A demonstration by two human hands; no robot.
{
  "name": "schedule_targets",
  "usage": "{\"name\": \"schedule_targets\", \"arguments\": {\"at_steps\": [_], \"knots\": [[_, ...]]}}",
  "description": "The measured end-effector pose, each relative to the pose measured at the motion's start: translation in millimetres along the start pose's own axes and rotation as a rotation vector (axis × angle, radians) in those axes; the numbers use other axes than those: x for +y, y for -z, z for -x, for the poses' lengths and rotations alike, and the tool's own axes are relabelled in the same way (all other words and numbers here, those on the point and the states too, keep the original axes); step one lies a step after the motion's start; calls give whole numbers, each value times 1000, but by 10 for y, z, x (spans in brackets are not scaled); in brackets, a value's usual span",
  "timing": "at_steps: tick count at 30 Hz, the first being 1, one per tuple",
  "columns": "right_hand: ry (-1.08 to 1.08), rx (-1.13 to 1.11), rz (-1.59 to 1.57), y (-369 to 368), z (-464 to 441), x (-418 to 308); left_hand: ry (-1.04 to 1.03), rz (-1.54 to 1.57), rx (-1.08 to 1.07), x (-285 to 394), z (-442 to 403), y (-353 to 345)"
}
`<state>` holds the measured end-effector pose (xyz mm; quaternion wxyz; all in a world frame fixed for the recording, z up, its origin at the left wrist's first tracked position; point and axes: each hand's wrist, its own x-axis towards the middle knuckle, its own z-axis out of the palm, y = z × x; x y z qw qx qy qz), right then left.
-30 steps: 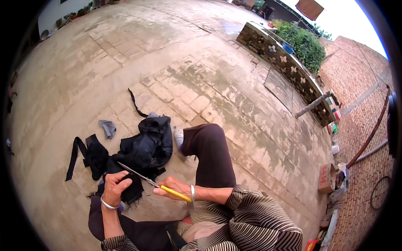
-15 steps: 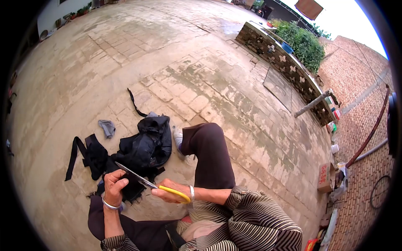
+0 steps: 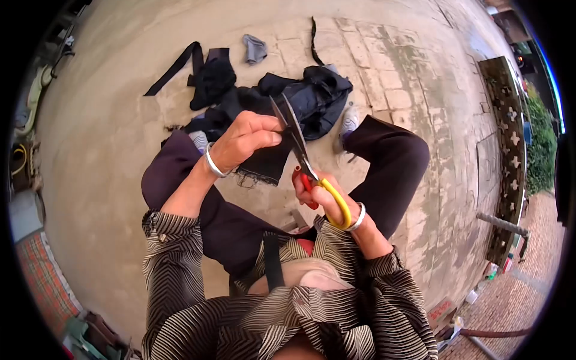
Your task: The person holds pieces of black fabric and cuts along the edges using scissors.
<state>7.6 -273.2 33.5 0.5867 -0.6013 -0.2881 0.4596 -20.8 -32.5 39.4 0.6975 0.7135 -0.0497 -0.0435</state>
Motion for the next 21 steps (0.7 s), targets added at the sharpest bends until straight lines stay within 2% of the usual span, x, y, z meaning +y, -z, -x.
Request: {"name": "schedule_targets", "arguments": {"at_steps": [6, 8, 15, 17, 21], "knots": [[-86, 27, -2, 30, -14, 9, 38, 38, -18, -45, -31, 18], [-139, 62, 87, 27, -4, -22, 35, 22, -3, -25, -29, -7], [-155, 28, 84, 91, 5, -51, 78, 104, -23, -96, -38, 114], [24, -6, 106, 103, 5, 26, 80, 110, -39, -116, -19, 126], [20, -3, 137, 111, 7, 57, 43, 141, -39, -145, -11, 116]]}}
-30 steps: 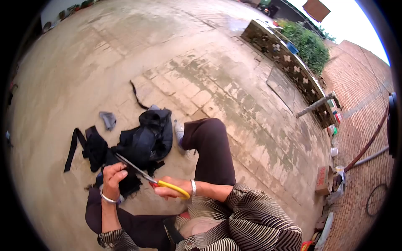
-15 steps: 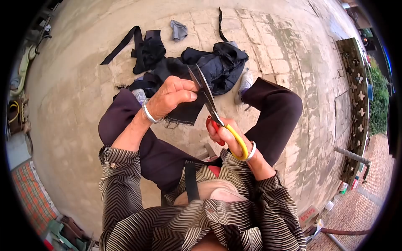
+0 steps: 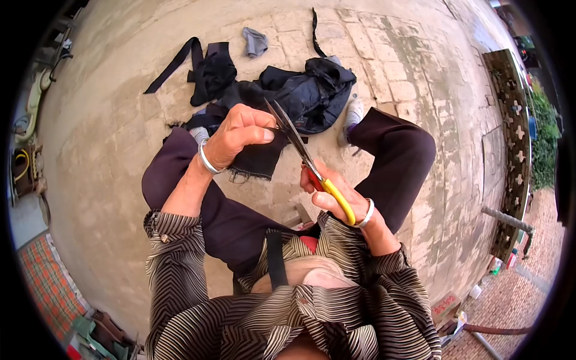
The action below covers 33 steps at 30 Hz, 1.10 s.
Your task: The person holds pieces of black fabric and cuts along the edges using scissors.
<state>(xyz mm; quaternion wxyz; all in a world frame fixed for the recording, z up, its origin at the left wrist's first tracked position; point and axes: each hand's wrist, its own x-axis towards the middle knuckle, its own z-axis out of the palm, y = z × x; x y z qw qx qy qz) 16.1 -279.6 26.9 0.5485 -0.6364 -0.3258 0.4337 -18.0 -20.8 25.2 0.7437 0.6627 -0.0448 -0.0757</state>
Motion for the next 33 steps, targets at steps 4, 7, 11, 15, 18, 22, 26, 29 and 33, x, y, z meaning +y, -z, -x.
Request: {"name": "schedule_targets", "arguments": {"at_steps": [4, 7, 11, 15, 18, 22, 26, 29, 33], "knots": [[-66, 29, 136, -16, -29, -3, 26, 39, 15, 19, 0, -21], [-32, 48, 219, -13, -38, 12, 60, 58, 65, 45, -7, -73], [-79, 73, 329, -16, -53, 31, 47, 24, 44, 2, 4, -11], [-76, 53, 371, 52, -35, 46, 45, 23, 21, 65, -4, -29], [-87, -49, 180, 88, 11, 33, 20, 31, 89, 58, -32, -65], [-24, -12, 141, 55, 19, 123, 73, 23, 69, 21, -27, -46], [-19, -34, 171, 81, 43, 222, -125, -158, 18, 25, -67, -25], [27, 6, 238, 53, 26, 181, -81, -141, 85, 54, -70, -68], [-77, 7, 297, 67, 57, 81, 56, 78, 138, 13, -52, -146]]}}
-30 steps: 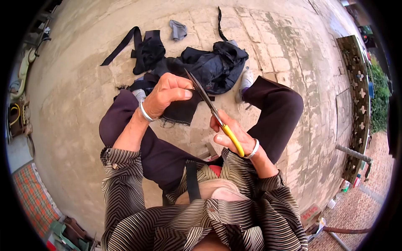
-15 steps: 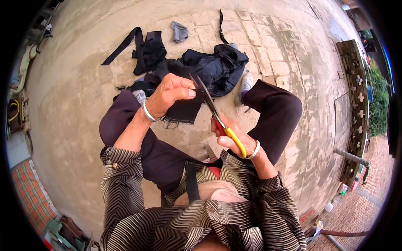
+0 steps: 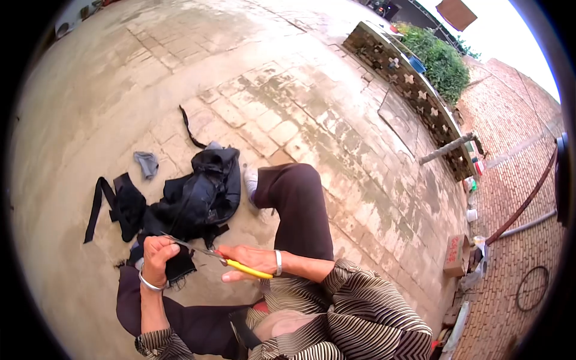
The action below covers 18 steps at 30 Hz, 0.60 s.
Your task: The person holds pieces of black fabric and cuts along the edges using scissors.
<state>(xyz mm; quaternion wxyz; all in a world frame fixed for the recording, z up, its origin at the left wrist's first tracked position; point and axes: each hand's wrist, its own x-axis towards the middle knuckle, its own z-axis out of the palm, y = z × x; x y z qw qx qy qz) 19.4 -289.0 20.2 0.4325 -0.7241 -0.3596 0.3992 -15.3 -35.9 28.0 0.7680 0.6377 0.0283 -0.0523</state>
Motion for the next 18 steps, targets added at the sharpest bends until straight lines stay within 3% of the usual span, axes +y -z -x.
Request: {"name": "schedule_targets", "arguments": {"at_steps": [18], "knots": [[86, 93, 76, -47, -63, 96, 13, -79, -43, -18, 6, 21]]}}
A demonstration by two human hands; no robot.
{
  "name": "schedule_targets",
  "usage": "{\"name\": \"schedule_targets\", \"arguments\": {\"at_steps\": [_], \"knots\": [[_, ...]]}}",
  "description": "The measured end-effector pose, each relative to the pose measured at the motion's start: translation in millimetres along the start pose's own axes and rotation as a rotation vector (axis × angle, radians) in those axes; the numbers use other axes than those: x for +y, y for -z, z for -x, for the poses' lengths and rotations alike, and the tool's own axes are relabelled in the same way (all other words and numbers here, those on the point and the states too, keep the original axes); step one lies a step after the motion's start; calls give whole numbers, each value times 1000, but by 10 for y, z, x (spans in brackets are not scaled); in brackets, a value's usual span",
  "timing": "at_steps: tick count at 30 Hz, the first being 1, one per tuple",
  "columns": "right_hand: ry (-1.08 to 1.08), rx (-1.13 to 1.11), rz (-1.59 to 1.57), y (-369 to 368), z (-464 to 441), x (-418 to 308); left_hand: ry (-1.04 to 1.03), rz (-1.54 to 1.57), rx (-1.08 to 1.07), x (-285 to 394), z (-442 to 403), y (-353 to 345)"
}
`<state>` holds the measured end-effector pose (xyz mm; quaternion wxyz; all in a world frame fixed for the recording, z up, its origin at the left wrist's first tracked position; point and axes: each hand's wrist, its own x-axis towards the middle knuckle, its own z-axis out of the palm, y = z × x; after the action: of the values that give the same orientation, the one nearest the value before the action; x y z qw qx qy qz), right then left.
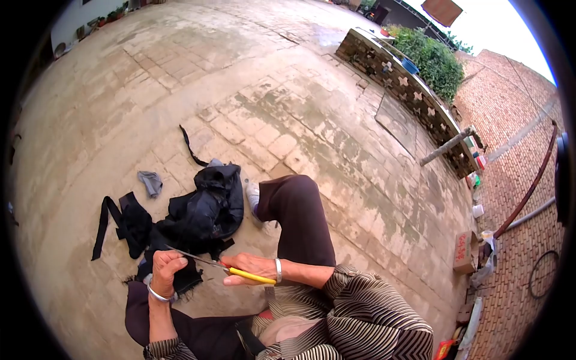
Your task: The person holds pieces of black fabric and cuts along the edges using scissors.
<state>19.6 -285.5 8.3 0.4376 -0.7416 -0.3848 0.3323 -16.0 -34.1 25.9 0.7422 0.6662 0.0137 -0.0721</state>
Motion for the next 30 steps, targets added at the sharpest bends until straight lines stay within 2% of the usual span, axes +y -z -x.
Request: {"name": "schedule_targets", "arguments": {"at_steps": [9, 12, 30], "knots": [[-49, -92, -112, 68, 34, -114, 1, 19, 13, -49, -2, 24], [10, -44, -119, 18, 30, -38, 1, 23, 10, -53, -4, 28], [-21, -15, -104, -20, 25, -38, 5, 24, 10, -3, -5, 4]]}}
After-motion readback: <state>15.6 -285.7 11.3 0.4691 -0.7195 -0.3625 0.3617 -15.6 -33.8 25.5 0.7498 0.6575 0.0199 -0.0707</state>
